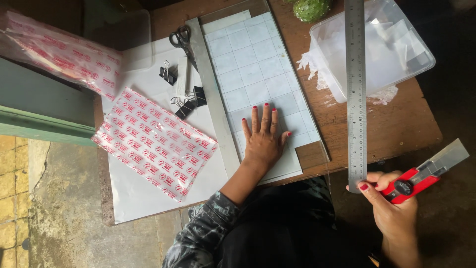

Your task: Cutting small rectangular pieces of material using a ruler and a utility knife on a cutting mat.

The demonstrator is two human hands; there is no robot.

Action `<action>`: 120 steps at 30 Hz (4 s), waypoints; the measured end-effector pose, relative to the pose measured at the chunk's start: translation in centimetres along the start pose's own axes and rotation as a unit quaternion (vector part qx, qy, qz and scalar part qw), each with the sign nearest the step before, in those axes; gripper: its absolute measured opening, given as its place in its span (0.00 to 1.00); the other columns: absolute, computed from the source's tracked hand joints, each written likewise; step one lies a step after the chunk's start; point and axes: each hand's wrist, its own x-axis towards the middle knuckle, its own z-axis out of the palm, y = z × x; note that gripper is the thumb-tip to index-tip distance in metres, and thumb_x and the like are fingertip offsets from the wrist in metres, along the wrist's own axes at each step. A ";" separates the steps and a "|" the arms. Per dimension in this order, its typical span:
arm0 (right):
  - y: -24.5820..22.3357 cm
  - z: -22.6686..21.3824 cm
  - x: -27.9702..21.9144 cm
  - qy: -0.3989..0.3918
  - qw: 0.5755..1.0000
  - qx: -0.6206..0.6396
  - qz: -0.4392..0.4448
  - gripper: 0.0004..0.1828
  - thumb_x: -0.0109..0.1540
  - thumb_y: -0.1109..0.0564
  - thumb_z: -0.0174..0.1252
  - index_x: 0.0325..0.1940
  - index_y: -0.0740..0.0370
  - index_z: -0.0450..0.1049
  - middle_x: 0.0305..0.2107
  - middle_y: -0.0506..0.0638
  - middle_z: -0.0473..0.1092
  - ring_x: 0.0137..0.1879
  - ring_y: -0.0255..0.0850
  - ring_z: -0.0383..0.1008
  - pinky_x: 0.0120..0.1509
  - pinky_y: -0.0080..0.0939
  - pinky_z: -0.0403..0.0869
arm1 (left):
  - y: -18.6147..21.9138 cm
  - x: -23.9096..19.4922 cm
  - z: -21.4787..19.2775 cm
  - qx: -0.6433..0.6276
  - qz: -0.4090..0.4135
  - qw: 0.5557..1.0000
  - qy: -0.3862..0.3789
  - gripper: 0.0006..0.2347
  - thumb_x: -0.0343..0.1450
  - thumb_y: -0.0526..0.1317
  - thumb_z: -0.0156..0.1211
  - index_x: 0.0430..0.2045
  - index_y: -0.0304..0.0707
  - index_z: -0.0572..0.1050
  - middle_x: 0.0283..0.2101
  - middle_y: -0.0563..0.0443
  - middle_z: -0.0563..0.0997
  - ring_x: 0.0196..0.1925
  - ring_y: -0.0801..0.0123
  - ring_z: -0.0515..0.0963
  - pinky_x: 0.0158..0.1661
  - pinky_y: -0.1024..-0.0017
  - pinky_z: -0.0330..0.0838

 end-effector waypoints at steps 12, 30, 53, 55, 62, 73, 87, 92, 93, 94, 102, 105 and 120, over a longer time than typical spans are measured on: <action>0.3 0.2 -0.5 -0.018 1.000 -0.020 0.010 0.14 0.60 0.71 0.60 0.32 0.61 0.62 0.40 0.64 0.70 0.43 0.48 0.76 0.51 0.47 0.85 | -0.1 -0.1 0.5 0.020 0.001 1.000 0.023 0.33 0.77 0.62 0.39 0.73 0.41 0.53 0.79 0.45 0.44 0.80 0.42 0.40 0.69 0.31 0.41; 1.4 1.9 -0.7 -0.083 0.995 -0.029 0.041 0.14 0.60 0.68 0.61 0.34 0.56 0.62 0.39 0.64 0.74 0.36 0.57 0.84 0.50 0.46 0.82 | -0.1 -0.2 0.3 0.013 0.008 0.999 0.031 0.33 0.77 0.62 0.38 0.73 0.40 0.53 0.79 0.45 0.45 0.80 0.42 0.42 0.69 0.31 0.43; 9.1 5.1 -1.6 -0.164 0.966 -0.058 0.193 0.09 0.59 0.62 0.65 0.30 0.63 0.71 0.36 0.56 0.75 0.40 0.40 0.78 0.48 0.41 0.83 | -3.2 0.4 -1.2 -0.029 0.022 0.998 0.060 0.29 0.75 0.46 0.48 0.73 0.43 0.54 0.79 0.48 0.49 0.80 0.39 0.42 0.70 0.32 0.41; 9.1 5.3 -1.6 -0.167 0.964 -0.055 0.198 0.07 0.60 0.63 0.64 0.30 0.64 0.72 0.36 0.57 0.75 0.41 0.40 0.77 0.49 0.42 0.84 | -3.1 0.4 -0.9 -0.021 0.018 0.998 0.057 0.28 0.76 0.48 0.47 0.73 0.44 0.54 0.79 0.50 0.50 0.80 0.41 0.42 0.71 0.33 0.39; 8.6 5.9 -1.6 -0.150 0.960 -0.052 0.229 0.08 0.59 0.63 0.65 0.30 0.64 0.72 0.37 0.59 0.75 0.38 0.42 0.78 0.48 0.43 0.84 | -3.1 0.4 -0.4 -0.018 0.019 0.998 0.063 0.26 0.77 0.51 0.45 0.72 0.46 0.58 0.78 0.52 0.53 0.80 0.42 0.44 0.71 0.33 0.39; 9.1 5.9 -1.7 -0.153 0.957 -0.055 0.242 0.10 0.59 0.62 0.66 0.30 0.63 0.69 0.38 0.60 0.77 0.42 0.44 0.79 0.49 0.44 0.85 | -3.1 0.5 -0.5 -0.004 0.016 1.000 0.021 0.27 0.78 0.53 0.41 0.73 0.45 0.56 0.78 0.54 0.51 0.80 0.43 0.42 0.71 0.33 0.36; 1.7 7.4 0.1 -0.091 0.944 -0.311 0.058 0.18 0.64 0.50 0.60 0.58 0.55 0.78 0.26 0.42 0.74 0.30 0.31 0.69 0.37 0.31 0.68 | -2.9 0.6 -0.5 -0.001 0.008 1.000 0.010 0.28 0.77 0.53 0.42 0.73 0.44 0.55 0.78 0.55 0.50 0.80 0.41 0.42 0.70 0.32 0.37; 2.5 9.9 3.2 -0.082 0.893 -0.433 -0.091 0.28 0.65 0.48 0.60 0.70 0.44 0.71 0.48 0.59 0.78 0.52 0.57 0.78 0.52 0.55 0.77 | -2.2 0.9 -3.1 0.004 -0.025 0.993 -0.114 0.27 0.80 0.53 0.36 0.76 0.50 0.48 0.81 0.52 0.41 0.81 0.47 0.34 0.71 0.36 0.29; 1.6 11.0 3.9 -0.097 0.868 -0.470 -0.127 0.28 0.65 0.50 0.58 0.71 0.40 0.69 0.49 0.57 0.78 0.51 0.56 0.79 0.52 0.56 0.78 | -2.3 0.9 -3.0 0.000 -0.024 0.993 -0.116 0.27 0.80 0.52 0.37 0.76 0.50 0.48 0.81 0.52 0.41 0.81 0.47 0.34 0.71 0.35 0.29; 2.1 11.8 4.7 -0.097 0.868 -0.470 -0.128 0.28 0.65 0.50 0.58 0.71 0.40 0.69 0.49 0.57 0.78 0.51 0.56 0.79 0.52 0.56 0.78 | -2.3 0.8 -3.1 0.000 -0.024 0.993 -0.115 0.27 0.80 0.52 0.37 0.76 0.50 0.48 0.81 0.52 0.41 0.81 0.47 0.34 0.71 0.35 0.29; 2.1 16.6 8.7 -0.177 0.756 -0.629 -0.044 0.31 0.67 0.49 0.45 0.77 0.33 0.56 0.42 0.58 0.78 0.43 0.62 0.82 0.49 0.64 0.81 | -2.4 0.8 -3.4 -0.008 -0.021 0.992 -0.125 0.27 0.80 0.53 0.34 0.77 0.50 0.46 0.81 0.52 0.40 0.81 0.45 0.34 0.71 0.35 0.30; 2.9 16.9 9.0 -0.200 0.758 -0.620 -0.035 0.33 0.67 0.51 0.46 0.78 0.34 0.55 0.42 0.60 0.79 0.43 0.63 0.82 0.45 0.64 0.81 | -2.5 0.7 -3.4 -0.015 -0.015 0.993 -0.117 0.28 0.80 0.52 0.36 0.76 0.48 0.45 0.81 0.51 0.41 0.81 0.44 0.36 0.71 0.35 0.32; 2.5 15.6 5.8 -0.208 0.746 -0.632 -0.022 0.34 0.66 0.50 0.47 0.78 0.36 0.54 0.45 0.60 0.79 0.42 0.60 0.82 0.45 0.63 0.82 | -2.5 1.1 -3.7 -0.047 -0.024 0.986 -0.159 0.28 0.80 0.54 0.31 0.77 0.47 0.43 0.81 0.52 0.36 0.81 0.44 0.30 0.71 0.34 0.27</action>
